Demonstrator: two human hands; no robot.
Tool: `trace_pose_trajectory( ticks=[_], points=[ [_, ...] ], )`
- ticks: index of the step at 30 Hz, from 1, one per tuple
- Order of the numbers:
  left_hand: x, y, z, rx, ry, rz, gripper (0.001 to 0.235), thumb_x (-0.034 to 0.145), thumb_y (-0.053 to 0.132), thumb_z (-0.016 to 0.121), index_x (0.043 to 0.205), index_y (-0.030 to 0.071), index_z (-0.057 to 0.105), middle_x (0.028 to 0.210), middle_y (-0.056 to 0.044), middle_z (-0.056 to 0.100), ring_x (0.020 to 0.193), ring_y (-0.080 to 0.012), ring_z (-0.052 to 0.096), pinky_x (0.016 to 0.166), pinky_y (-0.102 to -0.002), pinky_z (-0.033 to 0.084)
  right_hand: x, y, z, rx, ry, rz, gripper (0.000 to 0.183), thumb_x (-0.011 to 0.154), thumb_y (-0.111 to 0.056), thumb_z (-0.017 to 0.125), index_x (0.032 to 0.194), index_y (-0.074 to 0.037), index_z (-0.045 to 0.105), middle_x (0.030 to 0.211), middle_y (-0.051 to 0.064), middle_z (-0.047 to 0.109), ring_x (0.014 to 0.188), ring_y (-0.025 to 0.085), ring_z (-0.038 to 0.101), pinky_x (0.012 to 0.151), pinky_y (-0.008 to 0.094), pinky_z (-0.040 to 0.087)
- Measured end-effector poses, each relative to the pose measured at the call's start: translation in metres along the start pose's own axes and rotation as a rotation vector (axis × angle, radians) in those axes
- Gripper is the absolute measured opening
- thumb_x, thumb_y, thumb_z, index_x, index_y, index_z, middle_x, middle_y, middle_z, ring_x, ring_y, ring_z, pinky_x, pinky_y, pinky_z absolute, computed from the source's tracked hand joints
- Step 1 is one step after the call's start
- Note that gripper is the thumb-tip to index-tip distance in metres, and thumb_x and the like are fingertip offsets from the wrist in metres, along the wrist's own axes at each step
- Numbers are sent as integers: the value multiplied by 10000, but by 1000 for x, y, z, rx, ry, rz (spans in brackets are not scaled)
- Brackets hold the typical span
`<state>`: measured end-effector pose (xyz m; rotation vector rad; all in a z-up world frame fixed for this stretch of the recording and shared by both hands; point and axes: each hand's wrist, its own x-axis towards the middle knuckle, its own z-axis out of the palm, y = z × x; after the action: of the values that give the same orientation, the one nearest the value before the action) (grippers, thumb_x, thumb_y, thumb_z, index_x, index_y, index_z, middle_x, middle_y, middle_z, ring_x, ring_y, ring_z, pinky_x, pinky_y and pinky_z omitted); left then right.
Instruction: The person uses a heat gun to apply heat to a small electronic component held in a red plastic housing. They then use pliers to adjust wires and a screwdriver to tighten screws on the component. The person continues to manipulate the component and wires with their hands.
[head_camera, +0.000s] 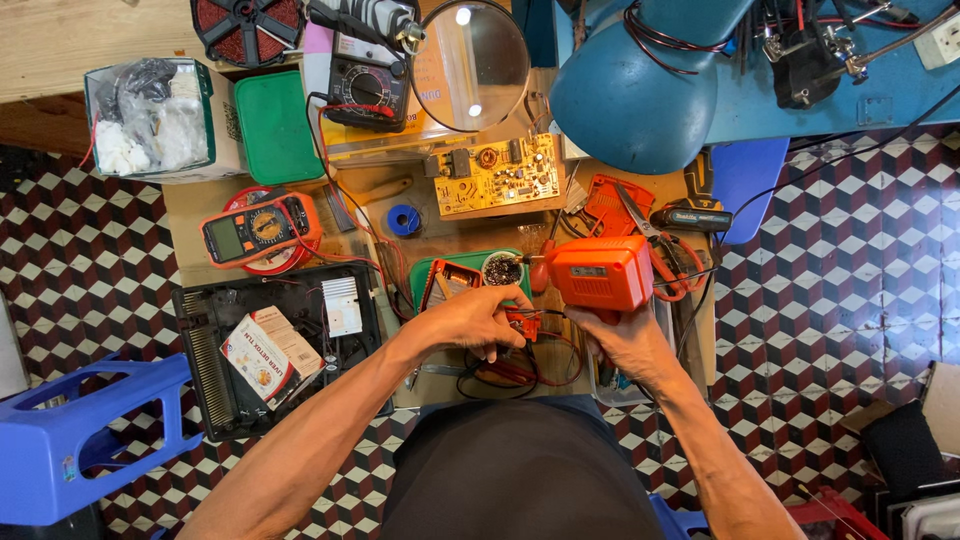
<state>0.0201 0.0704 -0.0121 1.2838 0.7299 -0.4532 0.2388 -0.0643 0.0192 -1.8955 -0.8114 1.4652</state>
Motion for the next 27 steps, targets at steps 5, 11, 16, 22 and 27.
trace_pose_trajectory(
  ticks=[5,11,16,22,27],
  points=[
    [2,-1,0,1,-1,-5,585,843,216,792,1352,59,550,795,-95,740,563,-153,715,491,-287,538,-1,-12,-3,202,-64,65,258,912,-261,724,942,-18,644,593,54,574,433,130,531,396,279,425],
    [1,-3,-1,-14,-11,21,570,849,205,792,1340,46,551,804,-106,747,566,-152,712,488,-284,529,-5,-20,3,295,-44,101,214,887,-233,722,911,-35,643,616,39,586,444,132,559,397,281,442],
    [1,-2,-1,-41,-24,19,564,861,193,779,1348,38,541,786,-94,732,564,-152,709,478,-285,520,-5,-27,4,301,-46,142,274,907,-228,738,879,21,628,625,60,596,452,145,556,404,289,444],
    [0,4,-5,-83,-49,-43,595,843,208,778,1365,54,539,748,-76,695,565,-147,705,473,-297,544,-45,-26,-1,339,101,2,227,865,-237,718,965,-40,666,721,17,681,514,111,626,449,275,544],
    [-1,9,-14,-125,-83,-40,633,827,247,802,1370,58,537,789,-63,698,597,-139,709,499,-279,563,-96,-8,7,299,197,17,246,865,-268,745,910,-33,686,576,43,631,464,134,614,439,292,542]
  ],
)
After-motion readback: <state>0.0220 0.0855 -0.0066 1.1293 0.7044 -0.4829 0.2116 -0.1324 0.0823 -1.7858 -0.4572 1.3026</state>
